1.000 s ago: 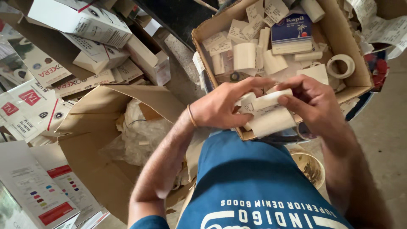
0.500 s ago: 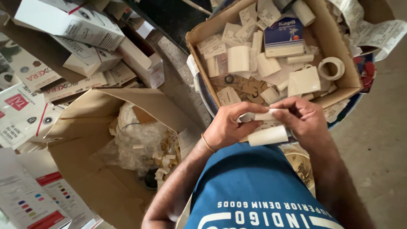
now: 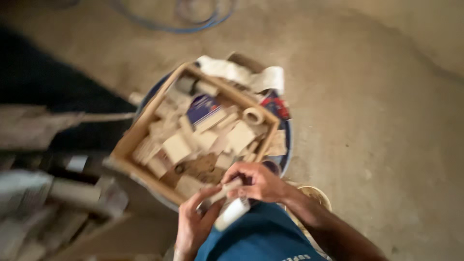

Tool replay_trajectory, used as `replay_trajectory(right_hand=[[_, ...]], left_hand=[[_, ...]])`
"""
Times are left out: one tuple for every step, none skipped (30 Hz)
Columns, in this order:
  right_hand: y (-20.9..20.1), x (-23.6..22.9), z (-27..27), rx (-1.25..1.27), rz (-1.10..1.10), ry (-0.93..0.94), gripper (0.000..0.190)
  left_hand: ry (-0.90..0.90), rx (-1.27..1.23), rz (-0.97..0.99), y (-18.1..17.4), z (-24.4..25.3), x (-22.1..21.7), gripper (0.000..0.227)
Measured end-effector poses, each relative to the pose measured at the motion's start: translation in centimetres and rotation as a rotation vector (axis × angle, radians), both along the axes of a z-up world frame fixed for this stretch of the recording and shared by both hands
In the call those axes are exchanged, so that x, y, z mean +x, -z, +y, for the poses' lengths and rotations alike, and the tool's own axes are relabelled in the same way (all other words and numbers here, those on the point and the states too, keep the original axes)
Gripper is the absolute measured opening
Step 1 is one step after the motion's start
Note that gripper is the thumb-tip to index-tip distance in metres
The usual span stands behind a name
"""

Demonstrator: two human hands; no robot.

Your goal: The person sorts through a cardboard box filled with paper scraps, receipts, and small rolls. They pick up individual items, unfold or unroll them, and place them back into the box. The person then walks across the room while holding a small paper item.

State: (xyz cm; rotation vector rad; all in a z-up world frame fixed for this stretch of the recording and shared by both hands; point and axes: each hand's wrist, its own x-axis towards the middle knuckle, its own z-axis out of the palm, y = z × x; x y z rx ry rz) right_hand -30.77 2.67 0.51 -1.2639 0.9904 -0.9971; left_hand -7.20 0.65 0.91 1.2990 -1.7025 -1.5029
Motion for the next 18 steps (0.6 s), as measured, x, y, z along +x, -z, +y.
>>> replay_trajectory(right_hand=[[0.2, 0.0, 0.2, 0.148, -0.011, 0.017, 0.018], [0.3, -0.1, 0.5, 0.298, -0.040, 0.012, 0.015], [0.5, -0.3, 0.7, 0.184, 0.003, 0.046, 0.017], [0.6, -0.4, 0.9, 0.072, 0.044, 0.061, 0.020], [0.7, -0.4, 1.1, -0.038, 0.086, 0.078, 0.023], [0.7, -0.3, 1.2, -0.054, 0.014, 0.096, 0.020], [0.6, -0.3, 1.3, -0.068, -0.058, 0.115, 0.018], [0.6, -0.3, 1.5, -0.083, -0.131, 0.129, 0.017], [0.6, -0.2, 1.7, 0.094, -0.104, 0.148, 0.014], [0.6, -0.4, 1.8, 0.272, -0.076, 0.159, 0.012], [0.5, -0.7, 1.8, 0.451, -0.046, 0.167, 0.012], [0.6, -0.7, 1.9, 0.221, 0.035, 0.173, 0.014], [0.7, -0.8, 1.9, -0.011, 0.111, 0.180, 0.016], [0.6, -0.7, 2.0, -0.239, 0.171, 0.169, 0.020], [0.6, -0.6, 2.1, -0.064, 0.040, 0.186, 0.016], [0.8, -0.5, 2.3, 0.121, -0.096, 0.186, 0.014], [1.1, -0.7, 2.2, 0.245, -0.184, 0.175, 0.025], [1.2, -1.0, 2.1, 0.374, -0.260, 0.167, 0.038]], left_hand=[[0.056, -0.133, 0.070, 0.4, -0.3, 0.1, 0.038], [0.091, -0.261, 0.132, 0.8, -0.3, 0.2, 0.043], [0.096, -0.184, 0.145, 1.3, -0.4, -0.1, 0.042], [0.084, -0.105, 0.151, 1.7, -0.3, -0.4, 0.042], [0.072, -0.026, 0.155, 1.9, -0.3, -0.5, 0.041], [0.068, -0.021, 0.228, 2.0, -0.2, -0.8, 0.041], [0.064, -0.016, 0.301, 1.9, -0.1, -1.0, 0.040], [0.056, -0.011, 0.374, 1.7, 0.0, -1.2, 0.040], [0.098, -0.120, 0.303, 1.3, -0.1, -1.2, 0.040], [0.134, -0.227, 0.229, 0.8, -0.2, -1.0, 0.040], [0.170, -0.332, 0.152, 0.3, -0.6, -1.1, 0.040], [0.161, -0.286, 0.118, -0.1, -0.6, -1.1, 0.036], [0.151, -0.240, 0.084, -0.5, -0.6, -1.3, 0.033], [0.123, -0.186, 0.042, -1.0, -0.3, -1.1, 0.029], [0.111, -0.169, 0.079, -1.2, -0.4, -1.2, 0.029], [0.088, -0.151, 0.102, -1.3, -0.2, -1.1, 0.030], [0.091, -0.212, 0.123, -1.2, -0.1, -1.1, 0.029], [0.098, -0.271, 0.148, -1.2, 0.0, -1.0, 0.028]])
